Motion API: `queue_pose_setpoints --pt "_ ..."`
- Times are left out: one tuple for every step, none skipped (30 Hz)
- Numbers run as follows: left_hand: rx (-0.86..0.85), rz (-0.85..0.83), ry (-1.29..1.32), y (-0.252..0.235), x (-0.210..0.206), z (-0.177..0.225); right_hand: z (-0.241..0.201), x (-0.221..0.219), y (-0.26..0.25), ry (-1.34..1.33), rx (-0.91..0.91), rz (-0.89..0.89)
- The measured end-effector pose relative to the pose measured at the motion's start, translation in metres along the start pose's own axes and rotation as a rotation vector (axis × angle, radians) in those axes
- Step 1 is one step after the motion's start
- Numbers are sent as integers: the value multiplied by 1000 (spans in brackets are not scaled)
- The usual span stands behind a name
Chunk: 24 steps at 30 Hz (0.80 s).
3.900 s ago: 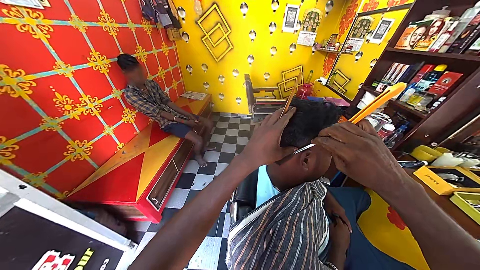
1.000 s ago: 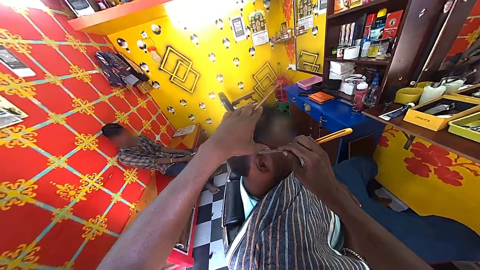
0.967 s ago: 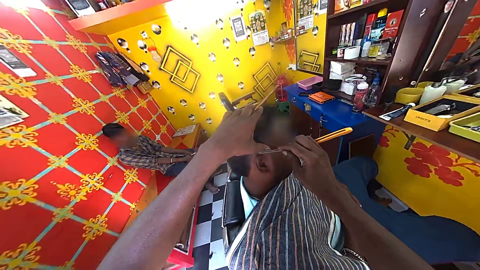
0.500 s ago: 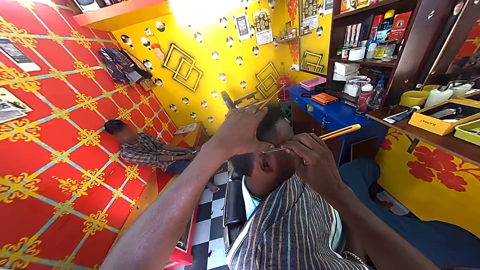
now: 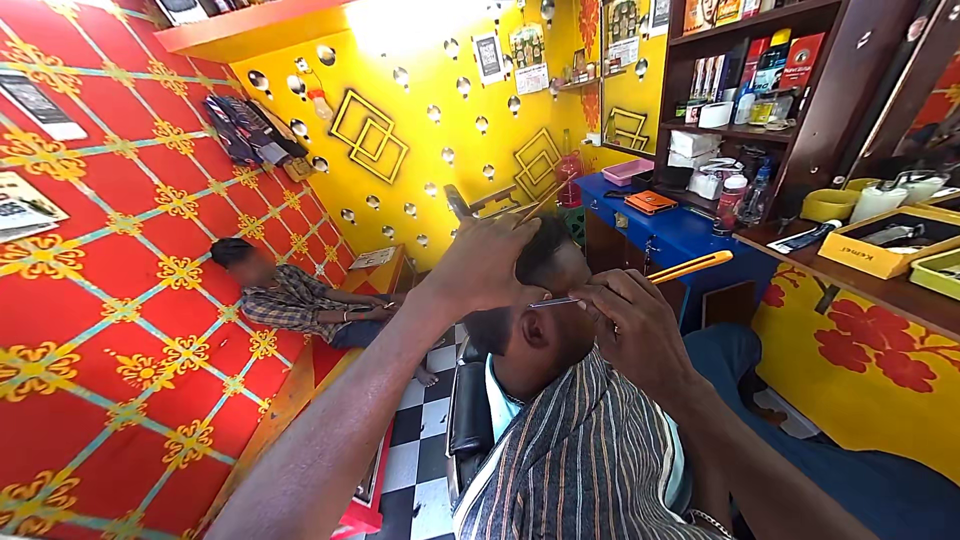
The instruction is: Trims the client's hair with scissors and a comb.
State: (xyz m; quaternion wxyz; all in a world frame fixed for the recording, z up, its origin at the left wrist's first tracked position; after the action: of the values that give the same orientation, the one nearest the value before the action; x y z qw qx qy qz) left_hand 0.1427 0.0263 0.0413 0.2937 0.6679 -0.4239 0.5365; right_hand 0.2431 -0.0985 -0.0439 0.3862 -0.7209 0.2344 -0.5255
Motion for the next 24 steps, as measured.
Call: queue_pose_setpoints --pt "-4 4 -4 0 0 0 1 -2 0 0 -1 -22" --pt "-4 1 -1 0 0 0 3 -4 0 -3 -3 -48" --pt "1 -6 0 0 0 0 4 -6 -1 -8 -8 -71" --pt "5 -12 0 0 1 1 4 -6 -1 -16 -11 -77" --pt "4 -9 -1 1 1 1 4 -4 0 -23 -9 -63" --pt "4 -11 2 1 2 1 4 -2 0 -24 -7 -37" --pt "4 -8 3 1 2 1 4 -1 1 -22 -6 -20" --pt "3 -3 0 1 2 1 4 0 1 -16 -4 -20" --pt "0 3 -6 1 2 1 4 -1 1 -11 -5 -33" --pt "1 1 -9 2 2 1 5 -2 1 -10 -8 -55" --pt "1 2 -9 1 2 1 6 -3 1 -13 -11 -66" --pt "4 -2 -6 1 2 1 7 -2 2 -19 -12 -60" --pt "10 -11 -1 1 2 1 7 -1 3 -22 -11 -43" --pt "12 -16 3 1 2 1 7 1 3 -21 -12 -30" --pt "9 -12 0 1 2 1 7 2 4 -16 -14 -33" --pt "3 -1 -6 1 2 1 8 1 4 -14 -19 -53" --pt "-6 11 -9 2 2 0 9 -1 4 -14 -23 -69" --pt "-10 15 -9 2 2 0 10 -2 5 -13 -26 -79" --pt "-9 10 -7 2 2 1 10 -1 5 -11 -26 -79" --pt "-5 1 -5 2 2 1 10 0 5 -9 -25 -74" --pt "-2 -2 -4 2 2 1 10 1 6 -6 -22 -75" --pt "-4 7 -4 2 2 1 10 1 6 1 -20 -83" --pt "-7 14 -3 2 2 0 9 1 6 4 -19 -97" --pt "-10 21 -6 2 2 0 9 1 6 10 -16 -107"
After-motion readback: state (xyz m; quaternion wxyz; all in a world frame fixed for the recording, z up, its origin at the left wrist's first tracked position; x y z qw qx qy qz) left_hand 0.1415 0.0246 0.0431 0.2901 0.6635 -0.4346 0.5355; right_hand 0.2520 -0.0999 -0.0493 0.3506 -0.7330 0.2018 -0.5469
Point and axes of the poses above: each hand's wrist, its own y-axis away from the middle knuckle, its own x-axis out of the back of the hand, z = x × y, the point moved 8 cm from there along -y, towards the middle knuckle, and after that the axes turned 11 degrees about -z, right-handed, at the moved point
